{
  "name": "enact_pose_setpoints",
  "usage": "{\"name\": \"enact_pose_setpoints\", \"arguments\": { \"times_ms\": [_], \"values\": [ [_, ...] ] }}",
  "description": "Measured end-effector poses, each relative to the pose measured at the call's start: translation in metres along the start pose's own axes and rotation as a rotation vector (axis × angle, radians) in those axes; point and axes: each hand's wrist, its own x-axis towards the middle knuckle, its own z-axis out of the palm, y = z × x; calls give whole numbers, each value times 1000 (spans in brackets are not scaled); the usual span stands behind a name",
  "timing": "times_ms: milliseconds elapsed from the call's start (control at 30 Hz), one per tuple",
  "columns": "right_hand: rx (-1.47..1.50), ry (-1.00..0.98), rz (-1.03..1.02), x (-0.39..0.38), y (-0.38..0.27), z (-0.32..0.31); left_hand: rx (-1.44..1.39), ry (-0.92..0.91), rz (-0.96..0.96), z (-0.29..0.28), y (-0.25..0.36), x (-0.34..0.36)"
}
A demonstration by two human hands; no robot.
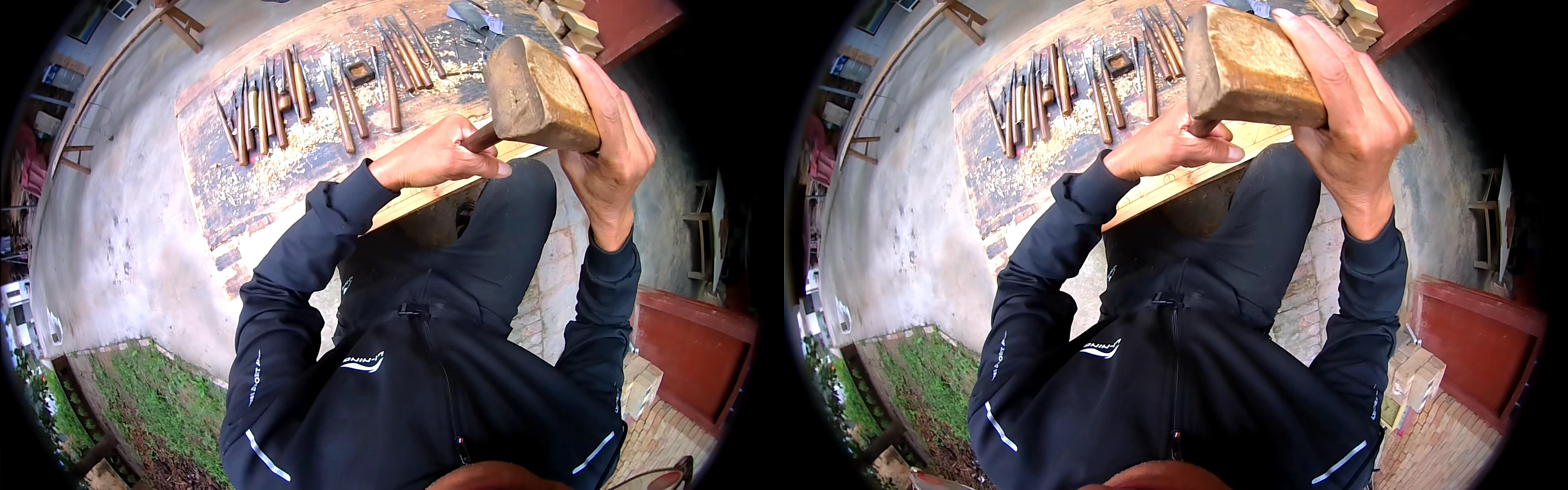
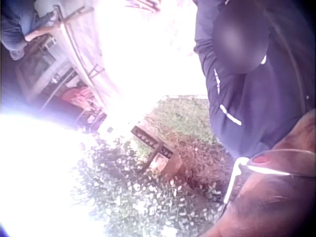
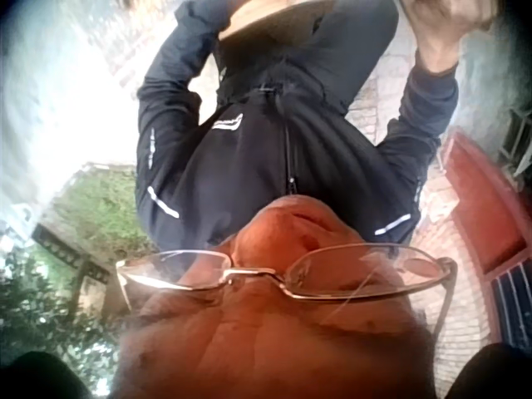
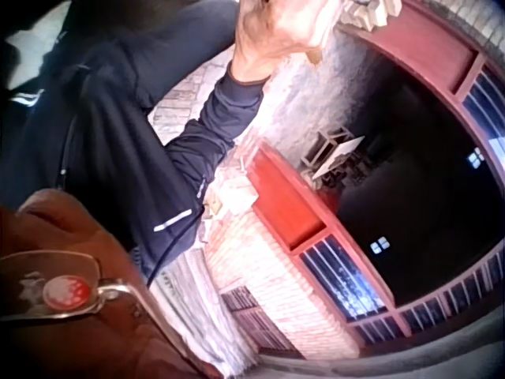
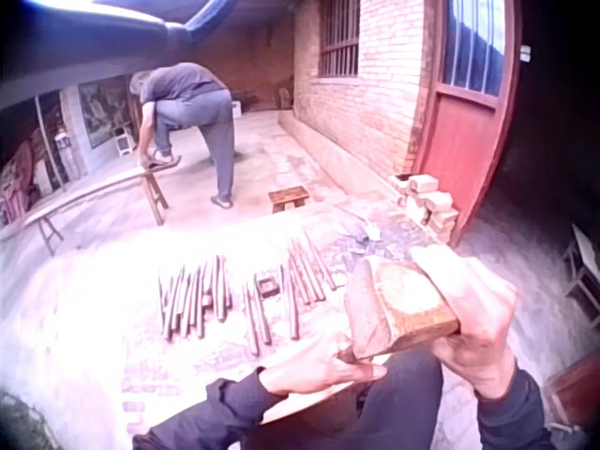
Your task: The person chisels a piece of wood by striking a chisel with a mallet to carve shapes into the wood.
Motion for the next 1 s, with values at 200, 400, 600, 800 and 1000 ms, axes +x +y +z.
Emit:
{"name": "enact_pose_setpoints", "arguments": {
  "times_ms": [200, 400, 600, 800, 1000],
  "values": [
    [68, 53, -6, 3, -11, 6, 28, 242, 50, 8, 7, -9],
    [92, 117, -53, 21, -7, 7, 51, 433, 111, 10, 1, -3],
    [274, 386, 154, 26, -3, 16, 97, 606, 206, 13, -4, -5],
    [650, 452, 456, 51, -34, 1, 66, 595, 174, 8, -9, -5],
    [94, -83, -34, 46, -25, 15, 135, 546, 153, 5, 1, -9]
  ]
}}
